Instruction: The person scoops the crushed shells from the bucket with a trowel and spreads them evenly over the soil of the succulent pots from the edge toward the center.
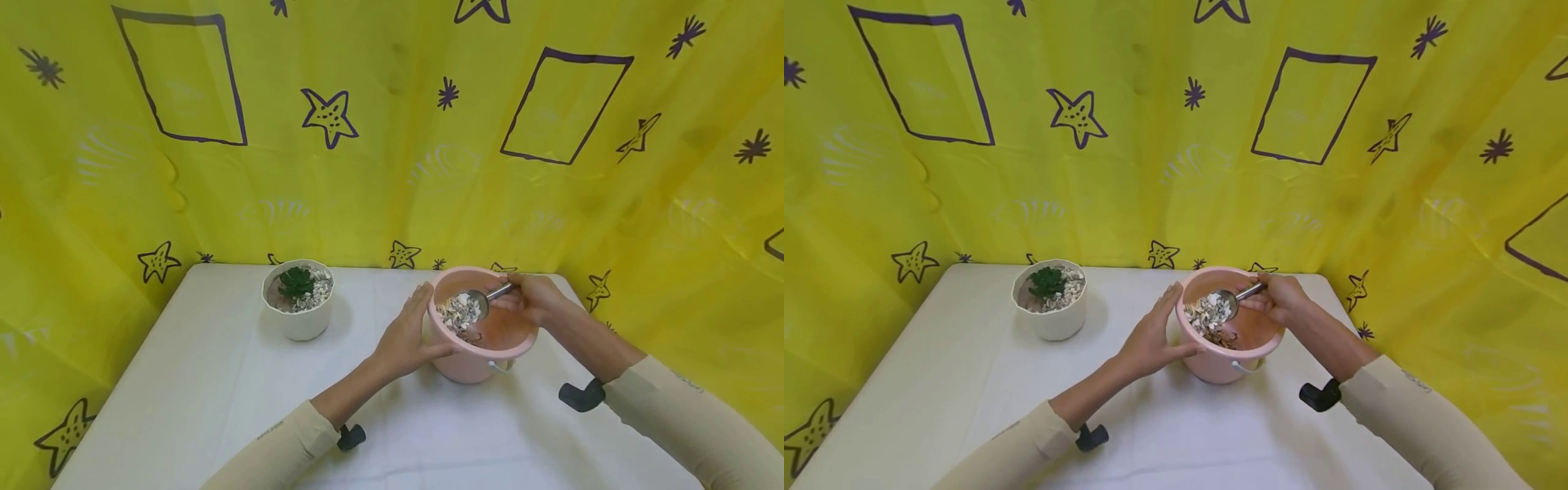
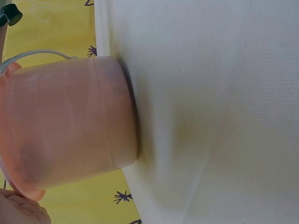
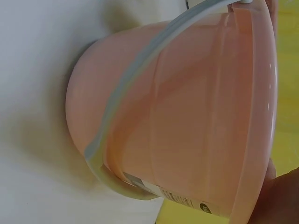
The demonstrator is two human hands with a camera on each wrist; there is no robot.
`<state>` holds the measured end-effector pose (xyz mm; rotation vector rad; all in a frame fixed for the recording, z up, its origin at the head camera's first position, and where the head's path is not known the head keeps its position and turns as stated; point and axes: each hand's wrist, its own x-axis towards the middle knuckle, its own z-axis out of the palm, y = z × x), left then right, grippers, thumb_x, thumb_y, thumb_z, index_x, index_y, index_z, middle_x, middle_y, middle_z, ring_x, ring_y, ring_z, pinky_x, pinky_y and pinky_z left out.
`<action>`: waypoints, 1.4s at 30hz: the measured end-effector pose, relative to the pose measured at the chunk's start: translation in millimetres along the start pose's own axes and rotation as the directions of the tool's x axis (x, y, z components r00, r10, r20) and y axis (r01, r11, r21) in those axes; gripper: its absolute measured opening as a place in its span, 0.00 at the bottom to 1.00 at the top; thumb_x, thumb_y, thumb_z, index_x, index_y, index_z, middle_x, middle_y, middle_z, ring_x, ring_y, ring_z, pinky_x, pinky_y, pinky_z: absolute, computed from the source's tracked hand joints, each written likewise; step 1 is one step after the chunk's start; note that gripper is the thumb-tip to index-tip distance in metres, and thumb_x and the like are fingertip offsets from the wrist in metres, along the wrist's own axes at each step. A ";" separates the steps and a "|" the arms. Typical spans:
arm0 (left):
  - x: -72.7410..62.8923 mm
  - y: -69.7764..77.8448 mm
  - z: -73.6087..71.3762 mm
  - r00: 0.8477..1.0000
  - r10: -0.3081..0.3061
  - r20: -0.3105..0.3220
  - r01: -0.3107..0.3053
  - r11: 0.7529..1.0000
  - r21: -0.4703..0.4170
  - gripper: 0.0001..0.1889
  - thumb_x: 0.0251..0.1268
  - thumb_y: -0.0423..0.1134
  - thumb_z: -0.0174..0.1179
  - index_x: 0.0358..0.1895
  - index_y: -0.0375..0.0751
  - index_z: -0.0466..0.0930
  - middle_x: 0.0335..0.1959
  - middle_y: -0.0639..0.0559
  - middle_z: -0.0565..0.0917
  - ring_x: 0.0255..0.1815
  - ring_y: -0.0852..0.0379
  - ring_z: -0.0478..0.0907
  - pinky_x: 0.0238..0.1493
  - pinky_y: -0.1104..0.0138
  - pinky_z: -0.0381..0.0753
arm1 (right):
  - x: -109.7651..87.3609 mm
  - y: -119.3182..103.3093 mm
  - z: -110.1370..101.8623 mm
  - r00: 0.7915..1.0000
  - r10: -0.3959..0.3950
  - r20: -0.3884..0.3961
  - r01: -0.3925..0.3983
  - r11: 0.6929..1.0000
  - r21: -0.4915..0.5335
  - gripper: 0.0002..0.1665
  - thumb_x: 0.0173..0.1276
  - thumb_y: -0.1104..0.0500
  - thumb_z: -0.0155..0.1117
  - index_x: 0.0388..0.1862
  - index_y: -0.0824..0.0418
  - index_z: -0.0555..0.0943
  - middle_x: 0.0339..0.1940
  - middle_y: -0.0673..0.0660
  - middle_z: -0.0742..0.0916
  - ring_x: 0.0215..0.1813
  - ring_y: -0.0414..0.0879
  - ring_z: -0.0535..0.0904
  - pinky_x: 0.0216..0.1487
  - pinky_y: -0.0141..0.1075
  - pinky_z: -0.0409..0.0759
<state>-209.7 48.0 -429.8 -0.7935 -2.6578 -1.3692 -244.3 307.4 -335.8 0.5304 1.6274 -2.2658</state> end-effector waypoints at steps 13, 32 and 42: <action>0.6 1.0 -0.9 1.000 -0.015 0.001 0.015 1.000 -0.002 0.62 0.57 0.58 0.79 0.87 0.46 0.47 0.87 0.52 0.49 0.86 0.51 0.45 0.78 0.46 0.60 | 1.9 -6.6 0.6 0.999 0.042 -0.022 -0.041 0.998 0.042 0.16 0.90 0.58 0.38 0.52 0.68 0.72 0.32 0.63 0.91 0.34 0.54 0.92 0.44 0.43 0.89; 2.0 1.8 0.9 1.000 -0.023 0.012 0.023 1.000 -0.008 0.62 0.56 0.57 0.79 0.87 0.44 0.47 0.87 0.49 0.49 0.86 0.49 0.45 0.78 0.47 0.58 | 1.9 -13.5 -15.7 0.996 0.083 -0.039 -0.071 0.968 0.242 0.12 0.88 0.59 0.43 0.49 0.64 0.73 0.34 0.65 0.90 0.36 0.58 0.92 0.50 0.48 0.87; 1.6 1.9 -0.4 0.999 -0.039 0.016 0.039 0.999 -0.015 0.63 0.55 0.59 0.79 0.87 0.45 0.48 0.87 0.50 0.49 0.86 0.52 0.44 0.78 0.46 0.59 | -1.0 -13.1 -36.6 0.993 0.117 0.009 -0.110 0.903 0.415 0.08 0.87 0.61 0.49 0.50 0.63 0.74 0.38 0.67 0.90 0.40 0.62 0.91 0.55 0.50 0.85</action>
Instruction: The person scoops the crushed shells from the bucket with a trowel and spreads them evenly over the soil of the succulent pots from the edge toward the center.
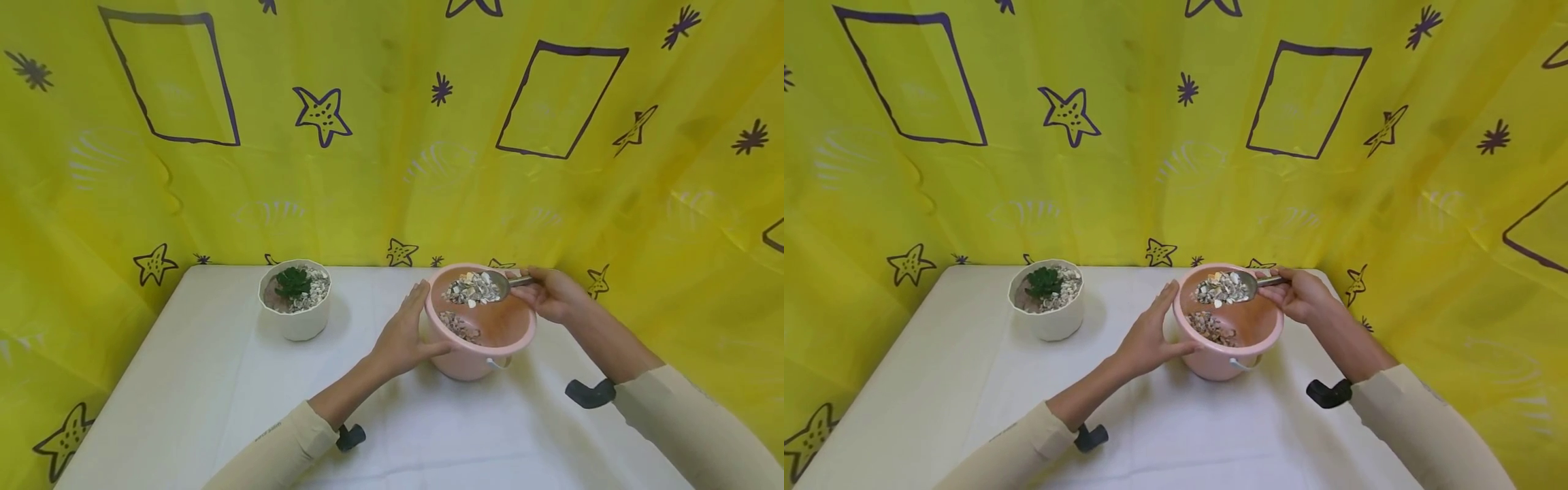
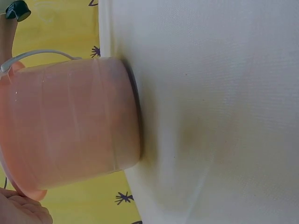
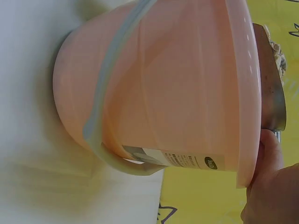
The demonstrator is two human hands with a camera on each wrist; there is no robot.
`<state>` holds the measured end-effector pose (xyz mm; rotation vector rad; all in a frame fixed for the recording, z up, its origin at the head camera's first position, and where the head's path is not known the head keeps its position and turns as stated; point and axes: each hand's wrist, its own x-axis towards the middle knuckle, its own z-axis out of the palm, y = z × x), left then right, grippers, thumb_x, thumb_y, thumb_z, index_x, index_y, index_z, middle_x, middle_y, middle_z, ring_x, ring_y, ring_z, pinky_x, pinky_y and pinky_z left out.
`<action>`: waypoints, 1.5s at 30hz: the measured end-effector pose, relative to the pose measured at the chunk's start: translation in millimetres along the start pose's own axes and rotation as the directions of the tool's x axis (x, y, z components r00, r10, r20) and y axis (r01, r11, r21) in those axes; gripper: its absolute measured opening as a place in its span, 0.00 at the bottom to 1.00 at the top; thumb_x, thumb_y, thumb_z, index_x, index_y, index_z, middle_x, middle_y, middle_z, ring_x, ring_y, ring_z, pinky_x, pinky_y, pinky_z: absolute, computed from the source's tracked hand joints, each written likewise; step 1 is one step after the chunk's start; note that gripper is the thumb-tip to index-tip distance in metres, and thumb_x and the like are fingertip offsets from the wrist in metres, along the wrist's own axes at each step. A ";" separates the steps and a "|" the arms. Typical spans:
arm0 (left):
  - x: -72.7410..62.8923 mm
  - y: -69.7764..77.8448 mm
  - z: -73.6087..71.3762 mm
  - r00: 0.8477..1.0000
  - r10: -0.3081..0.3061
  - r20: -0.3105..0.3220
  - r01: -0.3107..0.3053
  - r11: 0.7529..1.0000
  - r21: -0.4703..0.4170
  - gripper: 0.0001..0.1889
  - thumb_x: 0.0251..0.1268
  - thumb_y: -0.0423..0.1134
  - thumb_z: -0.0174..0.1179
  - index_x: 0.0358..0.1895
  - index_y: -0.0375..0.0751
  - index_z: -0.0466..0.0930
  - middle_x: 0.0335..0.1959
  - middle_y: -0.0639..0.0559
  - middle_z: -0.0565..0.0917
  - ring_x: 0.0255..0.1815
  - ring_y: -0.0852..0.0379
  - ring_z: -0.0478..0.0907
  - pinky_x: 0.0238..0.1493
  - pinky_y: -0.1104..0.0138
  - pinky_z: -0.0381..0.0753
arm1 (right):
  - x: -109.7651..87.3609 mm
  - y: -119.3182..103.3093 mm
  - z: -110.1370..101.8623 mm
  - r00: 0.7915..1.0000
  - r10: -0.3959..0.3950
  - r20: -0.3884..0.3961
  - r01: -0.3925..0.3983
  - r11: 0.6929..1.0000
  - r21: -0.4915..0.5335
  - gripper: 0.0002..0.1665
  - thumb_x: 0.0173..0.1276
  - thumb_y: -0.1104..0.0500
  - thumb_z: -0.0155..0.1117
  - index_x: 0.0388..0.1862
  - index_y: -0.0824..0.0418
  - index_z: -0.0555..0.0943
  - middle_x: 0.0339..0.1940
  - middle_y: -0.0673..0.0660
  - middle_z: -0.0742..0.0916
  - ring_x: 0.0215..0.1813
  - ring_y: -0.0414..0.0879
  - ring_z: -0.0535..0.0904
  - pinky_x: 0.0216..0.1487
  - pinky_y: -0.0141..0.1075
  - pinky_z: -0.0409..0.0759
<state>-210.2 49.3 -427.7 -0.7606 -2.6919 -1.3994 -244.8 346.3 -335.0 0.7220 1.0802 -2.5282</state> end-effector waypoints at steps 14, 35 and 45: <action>-0.1 -0.5 -0.9 1.000 -0.003 0.011 0.003 1.000 -0.009 0.63 0.56 0.59 0.79 0.87 0.44 0.47 0.87 0.49 0.49 0.86 0.46 0.45 0.78 0.46 0.59 | -11.4 1.9 -11.7 0.996 -0.001 0.085 -0.006 0.997 0.080 0.16 0.87 0.58 0.49 0.45 0.70 0.78 0.41 0.69 0.90 0.44 0.62 0.91 0.57 0.44 0.84; 0.0 -2.8 1.6 1.000 0.005 -0.002 -0.005 0.999 -0.043 0.64 0.55 0.60 0.78 0.87 0.45 0.46 0.87 0.51 0.49 0.86 0.50 0.43 0.78 0.44 0.58 | -13.7 3.7 -4.2 0.999 0.005 0.036 -0.008 0.998 0.067 0.17 0.88 0.59 0.46 0.43 0.69 0.78 0.38 0.70 0.90 0.41 0.62 0.91 0.56 0.46 0.85; -1.9 0.9 -1.0 1.000 -0.005 -0.003 0.005 0.999 -0.048 0.64 0.55 0.61 0.78 0.87 0.43 0.46 0.87 0.48 0.50 0.86 0.48 0.44 0.78 0.43 0.58 | -11.2 8.4 -4.8 0.999 -0.002 0.036 0.001 0.999 0.043 0.16 0.88 0.57 0.45 0.46 0.67 0.76 0.39 0.69 0.90 0.42 0.61 0.91 0.56 0.46 0.85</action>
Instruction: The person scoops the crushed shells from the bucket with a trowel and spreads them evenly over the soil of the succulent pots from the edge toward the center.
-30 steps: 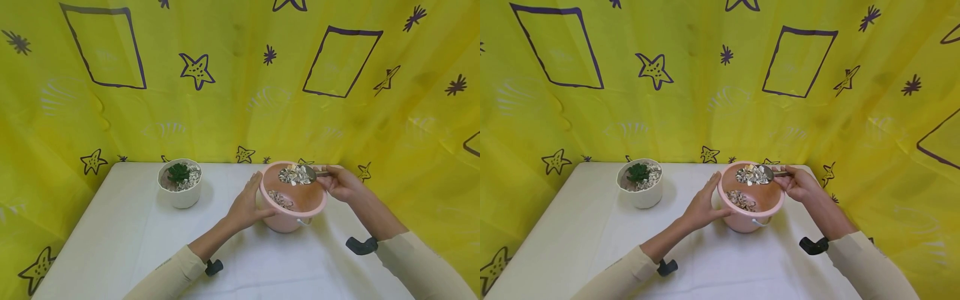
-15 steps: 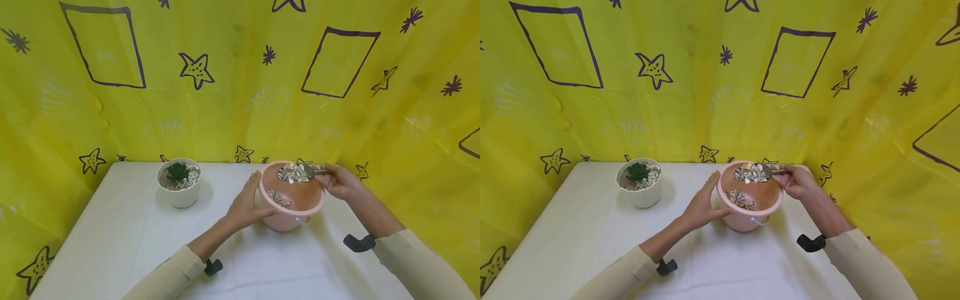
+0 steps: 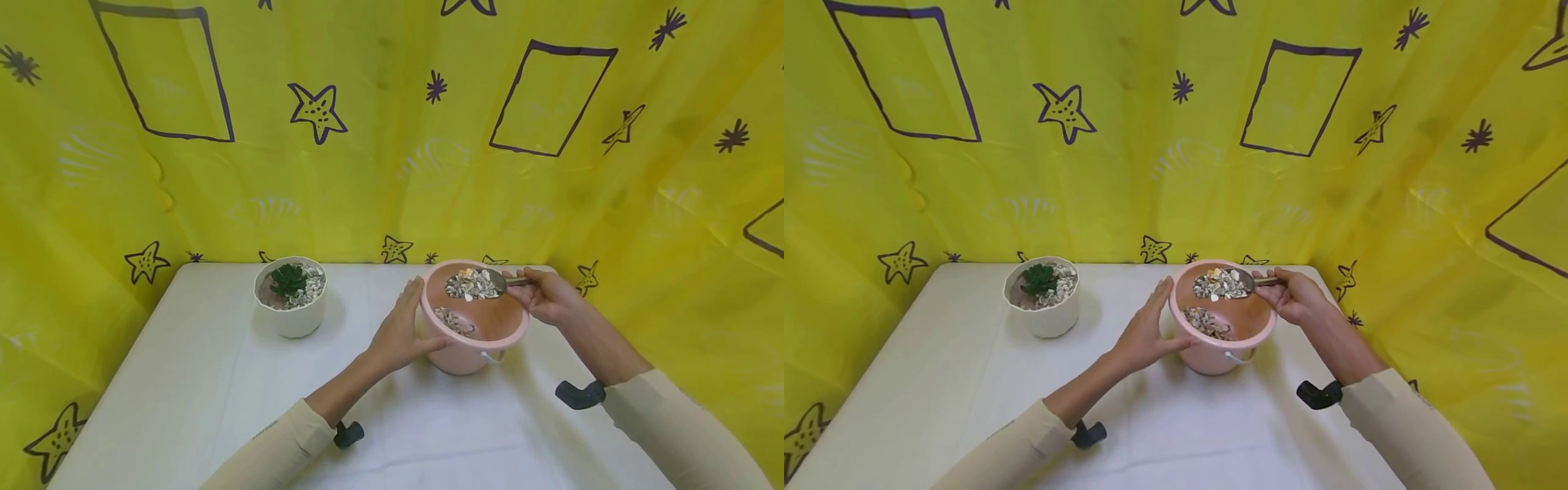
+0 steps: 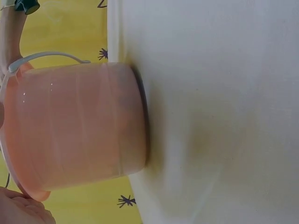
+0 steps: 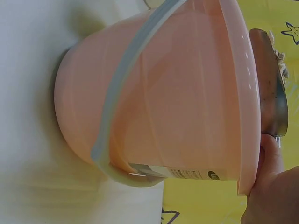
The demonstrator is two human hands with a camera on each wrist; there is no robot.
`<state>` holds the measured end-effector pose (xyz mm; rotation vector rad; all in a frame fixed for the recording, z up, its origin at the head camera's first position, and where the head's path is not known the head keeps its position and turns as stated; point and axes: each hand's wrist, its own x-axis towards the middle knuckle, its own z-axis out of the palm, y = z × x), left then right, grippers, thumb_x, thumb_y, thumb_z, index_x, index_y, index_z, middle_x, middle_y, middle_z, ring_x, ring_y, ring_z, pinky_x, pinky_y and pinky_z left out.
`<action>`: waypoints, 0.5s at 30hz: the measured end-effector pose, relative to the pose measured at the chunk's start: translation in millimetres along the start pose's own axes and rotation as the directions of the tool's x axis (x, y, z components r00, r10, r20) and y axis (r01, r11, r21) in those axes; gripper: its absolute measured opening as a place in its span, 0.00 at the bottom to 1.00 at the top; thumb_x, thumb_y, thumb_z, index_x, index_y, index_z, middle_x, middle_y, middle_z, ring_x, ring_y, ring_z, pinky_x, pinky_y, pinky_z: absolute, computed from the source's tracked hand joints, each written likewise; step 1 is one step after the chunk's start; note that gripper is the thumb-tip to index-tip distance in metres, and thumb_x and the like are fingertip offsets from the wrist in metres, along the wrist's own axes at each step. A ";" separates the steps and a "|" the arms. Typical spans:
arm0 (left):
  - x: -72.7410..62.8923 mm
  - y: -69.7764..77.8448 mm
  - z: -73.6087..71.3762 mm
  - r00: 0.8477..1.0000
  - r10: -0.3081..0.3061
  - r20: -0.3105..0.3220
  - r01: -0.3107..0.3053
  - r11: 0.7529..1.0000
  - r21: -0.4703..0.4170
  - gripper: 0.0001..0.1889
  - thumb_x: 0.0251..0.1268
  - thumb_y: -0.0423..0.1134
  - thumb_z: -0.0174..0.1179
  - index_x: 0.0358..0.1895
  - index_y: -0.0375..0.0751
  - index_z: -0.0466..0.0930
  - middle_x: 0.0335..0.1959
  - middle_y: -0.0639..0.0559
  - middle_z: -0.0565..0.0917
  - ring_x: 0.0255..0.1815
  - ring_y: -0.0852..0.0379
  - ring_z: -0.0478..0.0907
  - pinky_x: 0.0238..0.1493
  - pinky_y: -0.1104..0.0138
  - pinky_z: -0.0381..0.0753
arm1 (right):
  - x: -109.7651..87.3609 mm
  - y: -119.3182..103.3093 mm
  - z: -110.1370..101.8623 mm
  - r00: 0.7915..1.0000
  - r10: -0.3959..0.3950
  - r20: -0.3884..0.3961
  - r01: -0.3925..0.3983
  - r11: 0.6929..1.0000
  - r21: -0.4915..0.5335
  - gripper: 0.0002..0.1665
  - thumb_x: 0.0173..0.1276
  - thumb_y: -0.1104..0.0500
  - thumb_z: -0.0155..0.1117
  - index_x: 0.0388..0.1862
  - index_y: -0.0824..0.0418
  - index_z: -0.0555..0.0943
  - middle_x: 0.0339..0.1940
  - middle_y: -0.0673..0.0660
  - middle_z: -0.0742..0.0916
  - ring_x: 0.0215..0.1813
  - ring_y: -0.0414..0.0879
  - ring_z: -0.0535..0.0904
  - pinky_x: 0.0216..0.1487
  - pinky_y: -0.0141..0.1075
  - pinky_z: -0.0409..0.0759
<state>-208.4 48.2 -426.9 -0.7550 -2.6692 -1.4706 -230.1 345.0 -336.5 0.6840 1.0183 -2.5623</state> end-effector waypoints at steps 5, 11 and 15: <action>-6.6 0.8 -7.9 0.999 -0.034 -0.029 0.034 0.999 0.013 0.64 0.56 0.60 0.78 0.87 0.40 0.46 0.87 0.45 0.50 0.86 0.46 0.44 0.79 0.44 0.56 | 1.3 0.7 1.3 1.000 -0.004 -0.015 0.004 1.000 0.023 0.14 0.88 0.57 0.45 0.48 0.66 0.75 0.39 0.69 0.90 0.42 0.62 0.91 0.57 0.47 0.84; -23.6 0.5 -32.6 0.986 -0.043 -0.163 0.059 0.994 0.092 0.59 0.63 0.55 0.75 0.86 0.37 0.45 0.87 0.42 0.48 0.86 0.42 0.44 0.79 0.44 0.55 | 1.4 -0.2 2.6 1.000 -0.019 -0.004 0.019 1.000 0.015 0.17 0.88 0.57 0.45 0.46 0.68 0.77 0.38 0.69 0.90 0.41 0.61 0.91 0.55 0.46 0.85; -36.2 0.1 -55.3 0.953 -0.051 -0.300 0.094 0.987 0.129 0.58 0.65 0.53 0.74 0.86 0.34 0.45 0.86 0.39 0.48 0.86 0.39 0.45 0.80 0.44 0.54 | 0.6 -0.5 2.9 1.000 -0.021 -0.006 0.021 1.000 0.015 0.19 0.88 0.57 0.45 0.44 0.69 0.77 0.37 0.70 0.90 0.40 0.61 0.91 0.54 0.45 0.86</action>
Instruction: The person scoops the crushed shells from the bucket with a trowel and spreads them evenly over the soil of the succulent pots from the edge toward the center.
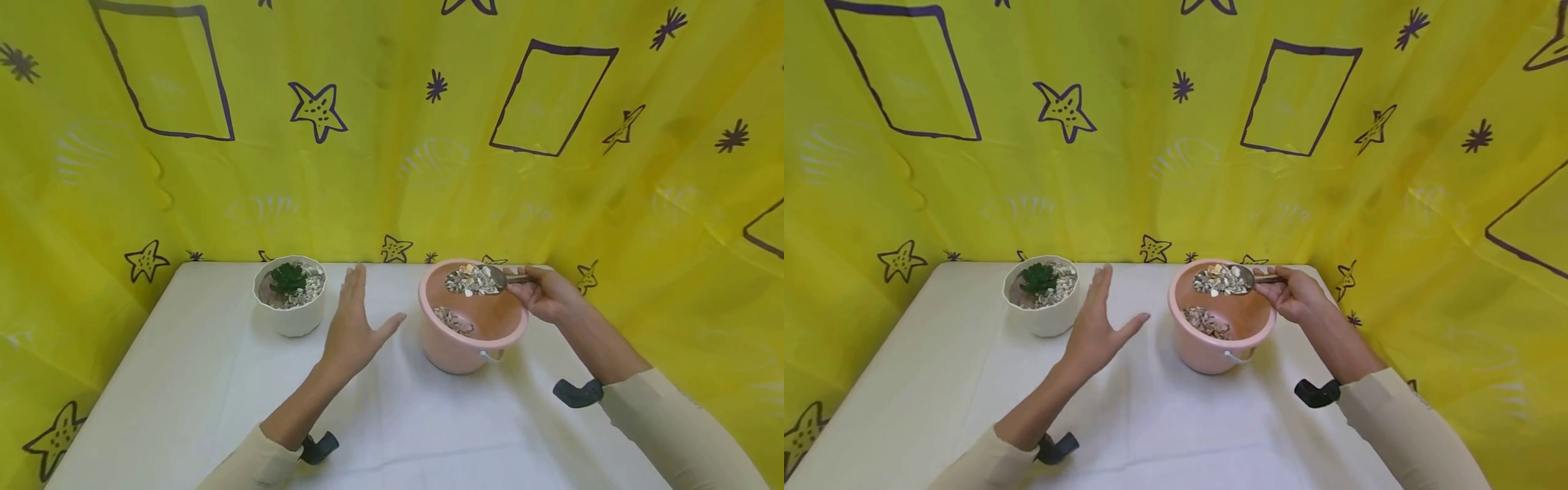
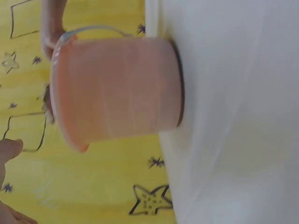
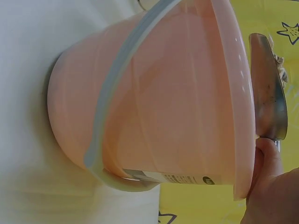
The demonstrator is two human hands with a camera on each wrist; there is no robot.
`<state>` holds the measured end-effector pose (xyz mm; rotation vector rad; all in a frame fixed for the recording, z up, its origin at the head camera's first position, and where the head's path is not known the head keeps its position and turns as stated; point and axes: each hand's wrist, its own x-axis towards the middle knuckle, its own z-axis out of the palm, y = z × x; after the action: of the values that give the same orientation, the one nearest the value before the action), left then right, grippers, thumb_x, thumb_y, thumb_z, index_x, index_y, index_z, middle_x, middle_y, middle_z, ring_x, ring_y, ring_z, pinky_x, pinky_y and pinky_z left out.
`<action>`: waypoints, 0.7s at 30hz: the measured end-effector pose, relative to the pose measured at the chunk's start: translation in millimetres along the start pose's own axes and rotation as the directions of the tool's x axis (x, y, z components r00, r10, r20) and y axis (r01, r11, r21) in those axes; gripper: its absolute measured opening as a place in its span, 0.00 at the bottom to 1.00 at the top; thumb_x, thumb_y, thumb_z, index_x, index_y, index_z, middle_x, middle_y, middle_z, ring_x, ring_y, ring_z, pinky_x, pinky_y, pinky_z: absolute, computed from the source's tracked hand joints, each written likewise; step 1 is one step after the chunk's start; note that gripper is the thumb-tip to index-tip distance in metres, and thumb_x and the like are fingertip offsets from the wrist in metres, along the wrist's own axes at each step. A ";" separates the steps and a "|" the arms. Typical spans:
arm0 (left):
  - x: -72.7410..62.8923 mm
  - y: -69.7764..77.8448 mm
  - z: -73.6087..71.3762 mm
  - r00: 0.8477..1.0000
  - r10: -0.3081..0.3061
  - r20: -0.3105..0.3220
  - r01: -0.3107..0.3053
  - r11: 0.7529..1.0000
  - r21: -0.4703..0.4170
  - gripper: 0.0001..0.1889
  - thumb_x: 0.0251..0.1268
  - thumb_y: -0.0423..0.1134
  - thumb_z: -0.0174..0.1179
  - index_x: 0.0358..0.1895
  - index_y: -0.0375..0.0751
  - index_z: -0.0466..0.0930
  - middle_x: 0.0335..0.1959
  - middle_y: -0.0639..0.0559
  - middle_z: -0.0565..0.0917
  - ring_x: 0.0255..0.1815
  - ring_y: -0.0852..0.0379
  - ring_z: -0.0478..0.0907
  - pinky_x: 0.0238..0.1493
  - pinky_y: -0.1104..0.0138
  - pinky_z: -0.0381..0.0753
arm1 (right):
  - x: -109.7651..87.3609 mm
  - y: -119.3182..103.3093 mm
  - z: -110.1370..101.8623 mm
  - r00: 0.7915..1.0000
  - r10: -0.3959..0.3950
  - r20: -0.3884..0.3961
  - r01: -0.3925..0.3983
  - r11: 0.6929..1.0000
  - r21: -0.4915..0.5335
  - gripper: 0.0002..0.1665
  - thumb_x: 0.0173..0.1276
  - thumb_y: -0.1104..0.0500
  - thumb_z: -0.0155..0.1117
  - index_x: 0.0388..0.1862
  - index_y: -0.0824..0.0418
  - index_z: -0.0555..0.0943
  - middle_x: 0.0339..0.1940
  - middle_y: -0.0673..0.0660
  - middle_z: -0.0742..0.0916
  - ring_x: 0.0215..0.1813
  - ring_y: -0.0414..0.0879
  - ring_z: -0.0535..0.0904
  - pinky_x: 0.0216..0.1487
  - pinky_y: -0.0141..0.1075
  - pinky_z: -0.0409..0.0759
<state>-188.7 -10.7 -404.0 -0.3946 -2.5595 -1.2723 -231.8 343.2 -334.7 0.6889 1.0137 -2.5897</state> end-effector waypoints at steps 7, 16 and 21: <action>0.4 -18.7 -42.0 0.972 -0.042 -0.230 0.065 0.994 0.091 0.62 0.61 0.56 0.77 0.84 0.29 0.45 0.86 0.35 0.48 0.86 0.36 0.41 0.81 0.42 0.48 | -0.2 0.4 -1.1 0.999 -0.010 0.032 0.011 1.000 -0.006 0.19 0.89 0.57 0.42 0.45 0.69 0.76 0.37 0.69 0.90 0.40 0.61 0.91 0.53 0.47 0.86; -2.7 -76.0 -69.9 0.885 -0.261 -0.385 0.322 0.942 0.100 0.76 0.51 0.64 0.80 0.83 0.26 0.31 0.85 0.28 0.37 0.85 0.33 0.27 0.82 0.42 0.32 | 0.1 0.9 -2.9 1.000 0.009 -0.006 -0.009 1.000 0.013 0.17 0.89 0.57 0.44 0.44 0.67 0.75 0.37 0.69 0.89 0.40 0.60 0.91 0.55 0.46 0.86; -3.6 -91.7 -68.3 0.870 -0.370 -0.325 0.409 0.910 0.059 0.78 0.47 0.64 0.81 0.82 0.22 0.32 0.83 0.21 0.39 0.83 0.26 0.30 0.81 0.39 0.35 | -0.3 0.2 -4.4 1.000 0.007 -0.023 -0.006 1.000 0.012 0.17 0.88 0.57 0.45 0.44 0.67 0.76 0.37 0.69 0.90 0.40 0.60 0.91 0.56 0.46 0.85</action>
<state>-210.2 -119.3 -432.7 0.3469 -2.4982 -1.1683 -230.1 346.1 -337.5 0.7251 1.0021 -2.5898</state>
